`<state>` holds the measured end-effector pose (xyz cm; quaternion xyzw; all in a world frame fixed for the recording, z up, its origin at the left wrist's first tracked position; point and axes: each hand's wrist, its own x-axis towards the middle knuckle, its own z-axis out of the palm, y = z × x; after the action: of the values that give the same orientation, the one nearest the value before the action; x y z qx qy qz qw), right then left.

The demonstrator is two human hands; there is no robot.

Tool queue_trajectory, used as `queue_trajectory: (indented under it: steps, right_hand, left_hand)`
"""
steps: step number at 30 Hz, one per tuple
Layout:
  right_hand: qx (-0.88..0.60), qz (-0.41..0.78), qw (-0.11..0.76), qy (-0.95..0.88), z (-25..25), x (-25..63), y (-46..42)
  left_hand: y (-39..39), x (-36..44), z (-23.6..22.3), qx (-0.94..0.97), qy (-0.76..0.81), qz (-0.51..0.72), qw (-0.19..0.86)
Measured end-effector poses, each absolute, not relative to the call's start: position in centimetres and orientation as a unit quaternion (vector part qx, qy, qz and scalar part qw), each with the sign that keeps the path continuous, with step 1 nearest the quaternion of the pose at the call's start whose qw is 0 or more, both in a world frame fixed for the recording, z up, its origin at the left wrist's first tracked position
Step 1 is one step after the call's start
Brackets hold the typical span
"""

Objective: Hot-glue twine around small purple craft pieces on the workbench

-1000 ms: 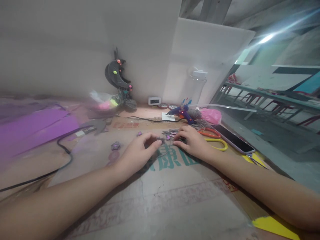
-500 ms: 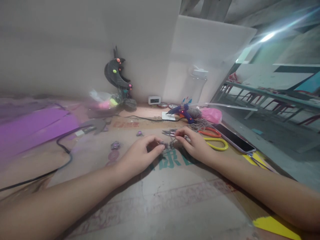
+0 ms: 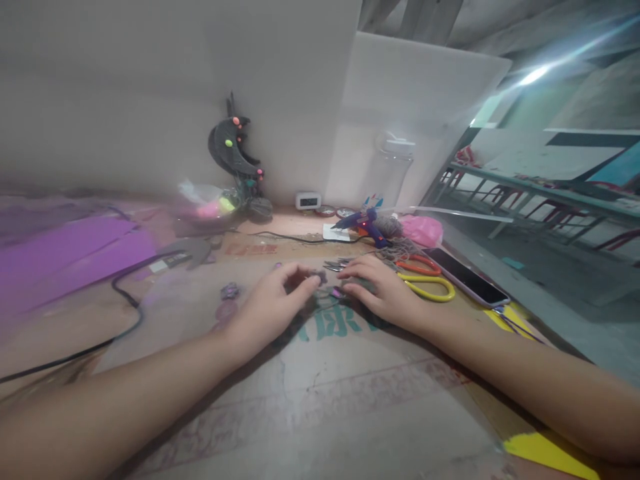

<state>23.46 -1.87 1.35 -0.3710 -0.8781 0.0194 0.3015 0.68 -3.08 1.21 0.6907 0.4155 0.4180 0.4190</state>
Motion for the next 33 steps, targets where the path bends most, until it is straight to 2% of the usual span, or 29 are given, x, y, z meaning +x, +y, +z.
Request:
queue_trajectory:
  steps: [4, 9, 19, 33]
  right_hand:
    - [-0.367, 0.021, 0.265, -0.892, 1.4, 22.4, -1.5]
    - [-0.327, 0.062, 0.263, -0.906, 1.3, 21.8, -1.5]
    - [-0.425, 0.252, 0.443, -0.748, 1.6, 22.5, -2.9]
    - [-0.351, 0.074, 0.434, -0.827, 2.1, 22.3, -4.2]
  left_hand:
    - [-2.8, 0.6, 1.4, 0.662, 0.43, 0.452, 0.416]
    - [-2.9, 0.7, 1.4, 0.687, 0.419, 0.431, 0.408]
    - [-3.1, 0.7, 1.3, 0.707, 0.419, 0.395, 0.41]
    - [-3.1, 0.8, 1.3, 0.738, 0.394, 0.377, 0.397]
